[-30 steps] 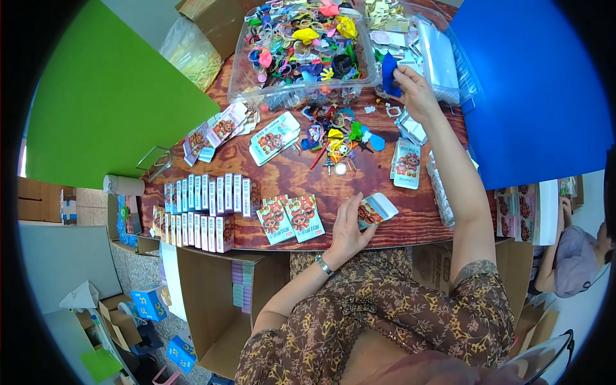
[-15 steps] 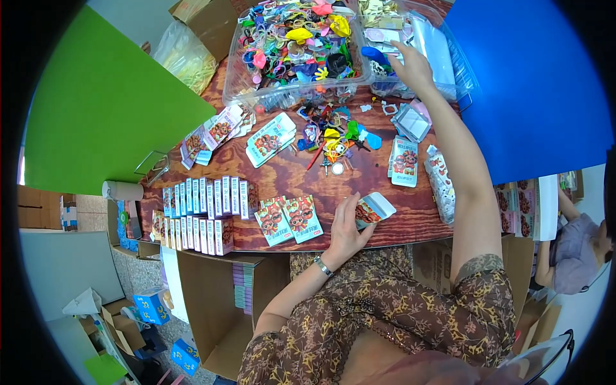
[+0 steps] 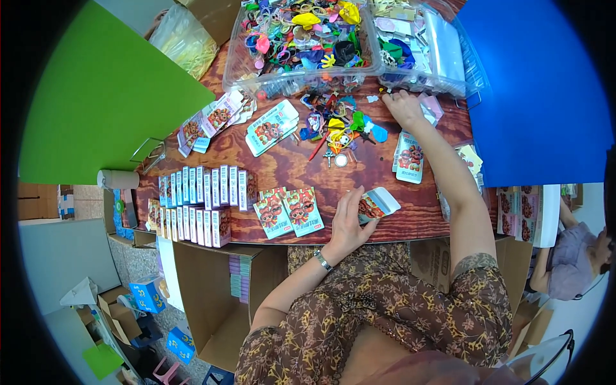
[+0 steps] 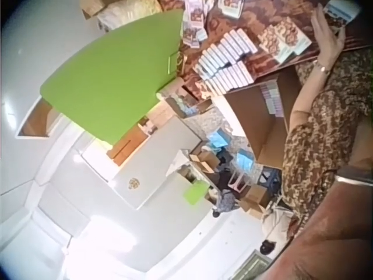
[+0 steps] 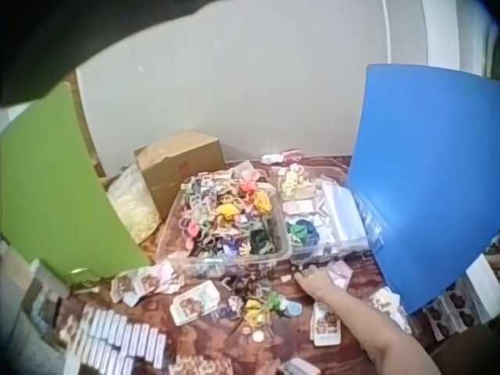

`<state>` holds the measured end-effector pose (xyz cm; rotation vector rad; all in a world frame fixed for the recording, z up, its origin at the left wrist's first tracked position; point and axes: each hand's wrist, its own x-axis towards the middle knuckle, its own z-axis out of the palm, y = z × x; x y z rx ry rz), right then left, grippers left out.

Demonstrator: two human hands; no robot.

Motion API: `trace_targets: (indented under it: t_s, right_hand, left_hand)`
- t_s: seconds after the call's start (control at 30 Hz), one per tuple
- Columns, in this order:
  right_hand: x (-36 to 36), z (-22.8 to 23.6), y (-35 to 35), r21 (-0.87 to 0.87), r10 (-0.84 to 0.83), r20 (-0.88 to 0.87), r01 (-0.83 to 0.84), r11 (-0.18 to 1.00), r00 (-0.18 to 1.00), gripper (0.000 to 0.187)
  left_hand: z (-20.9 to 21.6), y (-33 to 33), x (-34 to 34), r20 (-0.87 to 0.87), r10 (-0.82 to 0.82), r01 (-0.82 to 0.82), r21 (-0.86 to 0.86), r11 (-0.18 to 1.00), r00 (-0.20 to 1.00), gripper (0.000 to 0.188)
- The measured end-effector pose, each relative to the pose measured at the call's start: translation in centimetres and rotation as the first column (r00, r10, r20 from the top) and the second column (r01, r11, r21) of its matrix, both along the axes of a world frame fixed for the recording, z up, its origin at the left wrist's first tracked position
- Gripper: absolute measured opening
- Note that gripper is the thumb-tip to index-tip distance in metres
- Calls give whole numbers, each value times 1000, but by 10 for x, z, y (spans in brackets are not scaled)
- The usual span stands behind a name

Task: Sorting and packaging small toy products into containers and plastic bags.

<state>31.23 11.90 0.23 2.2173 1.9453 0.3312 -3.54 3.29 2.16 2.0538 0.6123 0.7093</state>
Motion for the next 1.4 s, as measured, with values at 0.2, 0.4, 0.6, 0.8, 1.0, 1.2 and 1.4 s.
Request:
trace_targets:
  t_s: [0.2, 0.4, 0.6, 0.8, 1.0, 1.2, 1.4]
  right_hand:
    - [-25, 33, -15, 157, -23, -462, 108, 982, 886, 33]
    - [-63, 28, -20, 47, -4, -507, 33, 998, 862, 36]
    - [-79, 33, -18, -62, -149, -475, 136, 989, 867, 38]
    - [-52, 15, -34, -5, -20, -585, 21, 1000, 811, 31]
    - [-52, 65, -34, 31, -22, -718, 63, 998, 695, 34]
    - [-85, 156, -56, 38, 59, -900, -57, 998, 431, 31]
    - [-112, 160, -78, -47, -50, -999, -160, 986, -18, 24]
  left_hand:
    - [1, 1, -2, 12, 10, -10, 18, 1000, 1000, 82]
    - [4, 0, -1, 20, 20, -21, 45, 999, 1000, 81]
    - [4, -2, -5, 21, 44, -45, 66, 997, 999, 79]
    - [4, -3, -3, 27, 41, -43, 69, 997, 999, 80]
    - [6, -3, -8, 35, 90, -89, -18, 996, 995, 80]
    - [0, 7, -2, 58, 204, -203, -16, 979, 977, 79]
    - [12, 22, 9, 87, 285, -289, 48, 956, 955, 81]
